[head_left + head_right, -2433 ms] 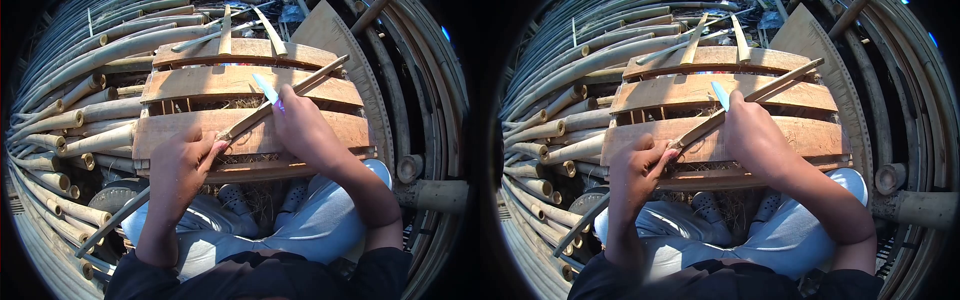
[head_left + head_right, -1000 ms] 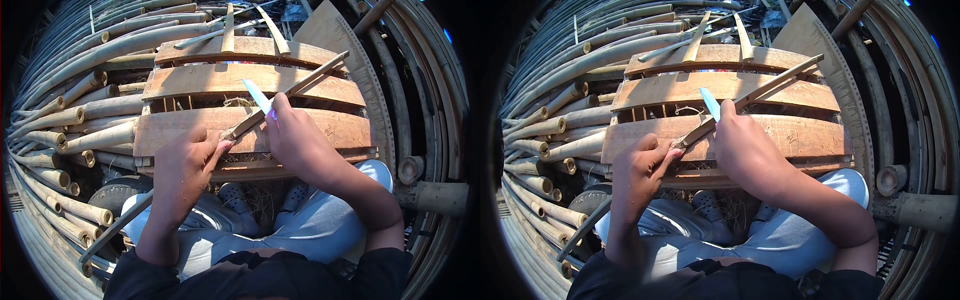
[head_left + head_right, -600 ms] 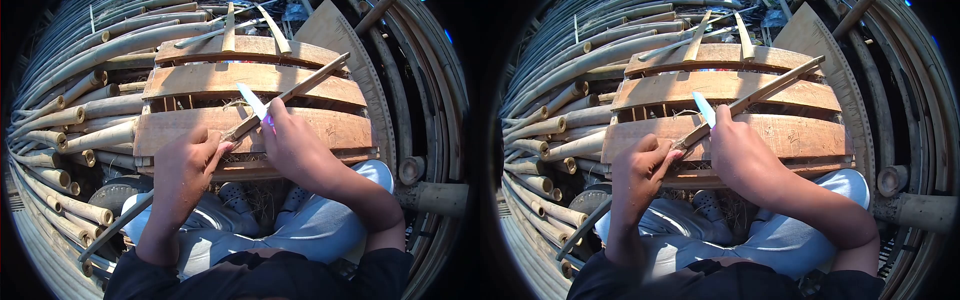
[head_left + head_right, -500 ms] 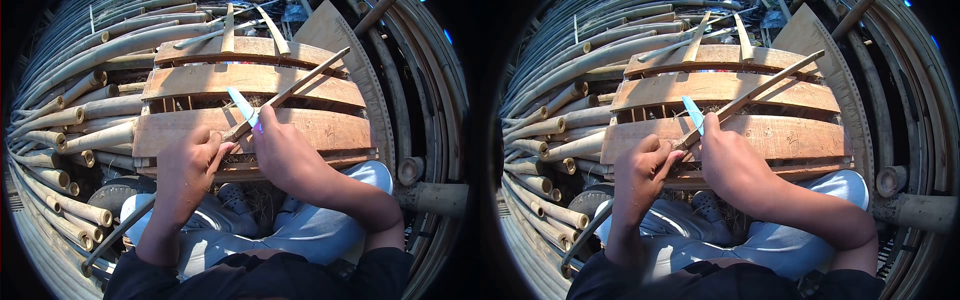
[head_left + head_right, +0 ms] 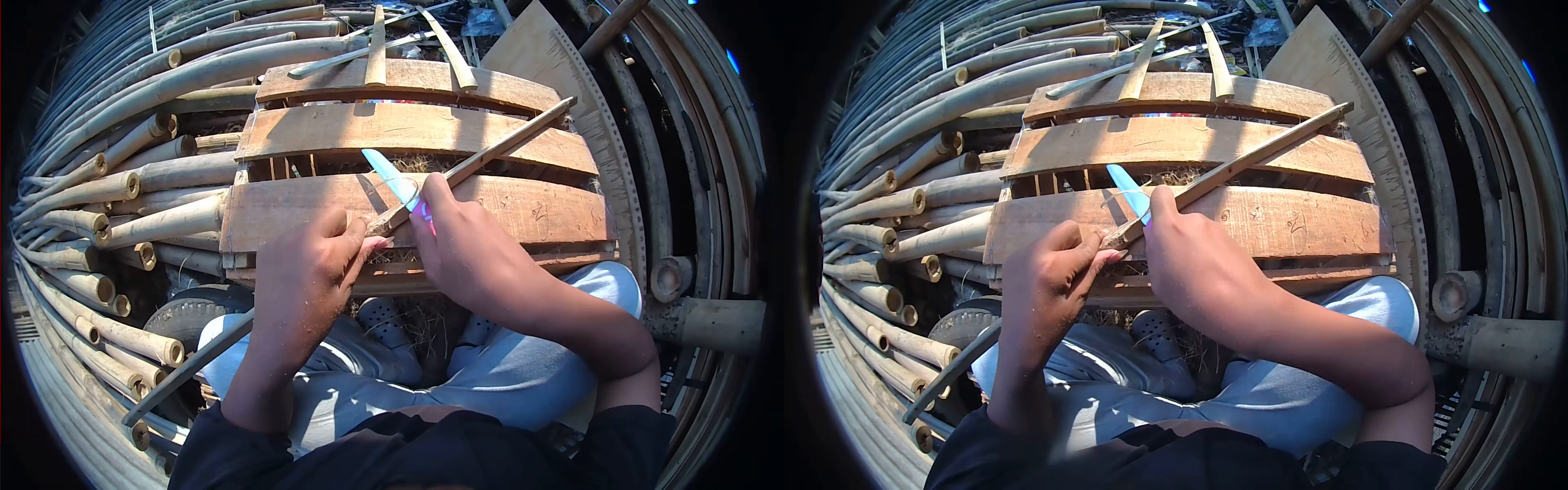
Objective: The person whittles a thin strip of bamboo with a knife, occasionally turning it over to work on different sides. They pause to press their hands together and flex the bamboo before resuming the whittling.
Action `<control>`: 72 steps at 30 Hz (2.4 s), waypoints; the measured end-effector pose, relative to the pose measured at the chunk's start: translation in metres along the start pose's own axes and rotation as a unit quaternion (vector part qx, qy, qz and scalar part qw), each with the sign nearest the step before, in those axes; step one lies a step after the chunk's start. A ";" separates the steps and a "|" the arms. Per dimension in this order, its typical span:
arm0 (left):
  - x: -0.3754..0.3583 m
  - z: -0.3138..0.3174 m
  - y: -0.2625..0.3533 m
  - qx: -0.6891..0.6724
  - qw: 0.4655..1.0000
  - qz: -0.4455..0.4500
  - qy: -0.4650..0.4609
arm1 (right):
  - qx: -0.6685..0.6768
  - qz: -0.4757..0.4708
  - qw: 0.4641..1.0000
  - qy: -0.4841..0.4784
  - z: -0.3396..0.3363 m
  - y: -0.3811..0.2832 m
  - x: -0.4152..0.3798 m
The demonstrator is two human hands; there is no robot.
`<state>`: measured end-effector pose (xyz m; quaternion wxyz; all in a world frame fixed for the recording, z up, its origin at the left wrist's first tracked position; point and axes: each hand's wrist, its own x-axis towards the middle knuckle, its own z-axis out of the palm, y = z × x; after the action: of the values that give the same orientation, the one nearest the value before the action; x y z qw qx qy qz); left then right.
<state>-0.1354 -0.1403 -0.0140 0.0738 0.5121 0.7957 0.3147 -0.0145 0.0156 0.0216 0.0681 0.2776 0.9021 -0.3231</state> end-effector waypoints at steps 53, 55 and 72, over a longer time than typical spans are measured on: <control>0.011 -0.010 -0.046 0.092 0.991 0.020 0.095 | -0.108 0.159 0.979 0.063 -0.071 0.089 0.064; 0.011 -0.011 -0.045 0.096 0.991 0.023 0.091 | -0.120 0.084 0.988 0.051 -0.054 0.064 0.051; 0.011 -0.006 -0.040 0.093 0.992 0.016 0.089 | -0.062 0.097 0.992 0.049 -0.035 0.036 0.040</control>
<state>-0.1738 -0.1446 -0.0300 -0.0507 0.4989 0.8169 0.2849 -0.0264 0.0780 0.0170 0.0717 0.3751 0.8912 -0.2447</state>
